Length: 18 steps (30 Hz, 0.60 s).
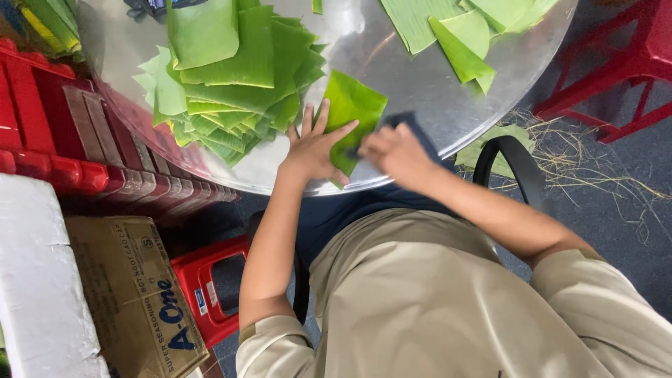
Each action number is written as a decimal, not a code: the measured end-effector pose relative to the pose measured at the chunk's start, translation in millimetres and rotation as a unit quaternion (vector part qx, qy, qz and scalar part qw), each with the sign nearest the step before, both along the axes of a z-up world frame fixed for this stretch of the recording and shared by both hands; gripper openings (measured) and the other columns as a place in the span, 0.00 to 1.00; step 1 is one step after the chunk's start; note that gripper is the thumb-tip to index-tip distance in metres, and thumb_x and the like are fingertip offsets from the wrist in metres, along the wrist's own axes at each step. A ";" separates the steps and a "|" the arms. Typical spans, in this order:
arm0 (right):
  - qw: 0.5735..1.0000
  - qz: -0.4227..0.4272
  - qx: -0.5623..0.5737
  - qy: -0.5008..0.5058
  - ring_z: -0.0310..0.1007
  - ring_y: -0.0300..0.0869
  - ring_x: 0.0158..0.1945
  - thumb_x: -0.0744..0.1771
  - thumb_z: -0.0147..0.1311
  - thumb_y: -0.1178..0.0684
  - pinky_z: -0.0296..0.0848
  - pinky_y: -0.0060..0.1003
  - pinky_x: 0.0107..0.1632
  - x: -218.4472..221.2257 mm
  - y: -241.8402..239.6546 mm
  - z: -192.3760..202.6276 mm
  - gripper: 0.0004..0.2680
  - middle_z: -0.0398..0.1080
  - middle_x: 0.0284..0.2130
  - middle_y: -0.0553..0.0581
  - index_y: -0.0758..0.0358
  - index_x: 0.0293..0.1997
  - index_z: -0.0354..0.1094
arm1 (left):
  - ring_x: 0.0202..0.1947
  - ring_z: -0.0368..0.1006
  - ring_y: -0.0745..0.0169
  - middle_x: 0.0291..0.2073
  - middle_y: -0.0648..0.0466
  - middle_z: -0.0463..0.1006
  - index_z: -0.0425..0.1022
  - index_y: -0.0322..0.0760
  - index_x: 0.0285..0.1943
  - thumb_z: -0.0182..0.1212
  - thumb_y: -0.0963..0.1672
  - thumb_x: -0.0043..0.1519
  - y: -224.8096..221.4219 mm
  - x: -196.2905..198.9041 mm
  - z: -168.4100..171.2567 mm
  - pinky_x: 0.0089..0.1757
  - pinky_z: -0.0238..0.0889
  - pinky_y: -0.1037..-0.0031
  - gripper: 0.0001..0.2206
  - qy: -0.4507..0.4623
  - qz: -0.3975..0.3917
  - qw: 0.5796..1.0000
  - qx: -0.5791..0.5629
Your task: A person is cleaning banana leaves by wiping them with a cloth and then stacking them on a table.
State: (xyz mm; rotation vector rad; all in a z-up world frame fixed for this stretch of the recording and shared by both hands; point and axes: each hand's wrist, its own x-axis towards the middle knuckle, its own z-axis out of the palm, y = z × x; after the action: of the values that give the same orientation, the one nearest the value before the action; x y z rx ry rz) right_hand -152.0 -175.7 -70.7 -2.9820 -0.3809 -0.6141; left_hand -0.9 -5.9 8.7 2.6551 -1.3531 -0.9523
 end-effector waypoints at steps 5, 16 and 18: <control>0.999 -0.020 -0.018 -0.020 0.56 0.41 0.42 0.69 0.51 0.50 0.53 0.42 0.45 6.7 -10.8 -22.1 0.03 0.62 0.41 0.41 0.49 0.42 0.72 | 0.78 0.17 0.36 0.80 0.47 0.21 0.45 0.79 0.79 0.81 0.58 0.42 -0.2 -1.8 4.7 0.65 0.26 0.31 0.55 -0.007 -0.001 1.000 0.006; 0.999 0.012 0.036 0.003 0.58 0.40 0.42 0.71 0.49 0.50 0.52 0.41 0.46 7.0 -7.8 -18.3 0.04 0.64 0.41 0.42 0.50 0.42 0.71 | 0.78 0.18 0.35 0.80 0.46 0.21 0.43 0.81 0.79 0.81 0.57 0.42 -1.9 -2.9 7.9 0.65 0.28 0.32 0.56 -0.009 -0.005 1.000 0.016; 1.000 -0.015 0.015 -0.006 0.58 0.41 0.43 0.69 0.52 0.48 0.54 0.44 0.46 15.0 -24.9 -20.0 0.04 0.64 0.42 0.41 0.48 0.42 0.73 | 0.78 0.20 0.34 0.80 0.45 0.22 0.44 0.80 0.79 0.81 0.57 0.43 -2.8 -4.8 9.4 0.65 0.29 0.31 0.55 -0.012 -0.006 1.000 0.019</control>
State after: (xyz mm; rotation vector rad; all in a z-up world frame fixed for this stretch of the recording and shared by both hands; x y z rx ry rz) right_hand -137.0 -200.6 -90.7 -2.9612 -0.3264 -0.6340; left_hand -5.7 -8.7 18.1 2.6966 -1.3707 -0.9605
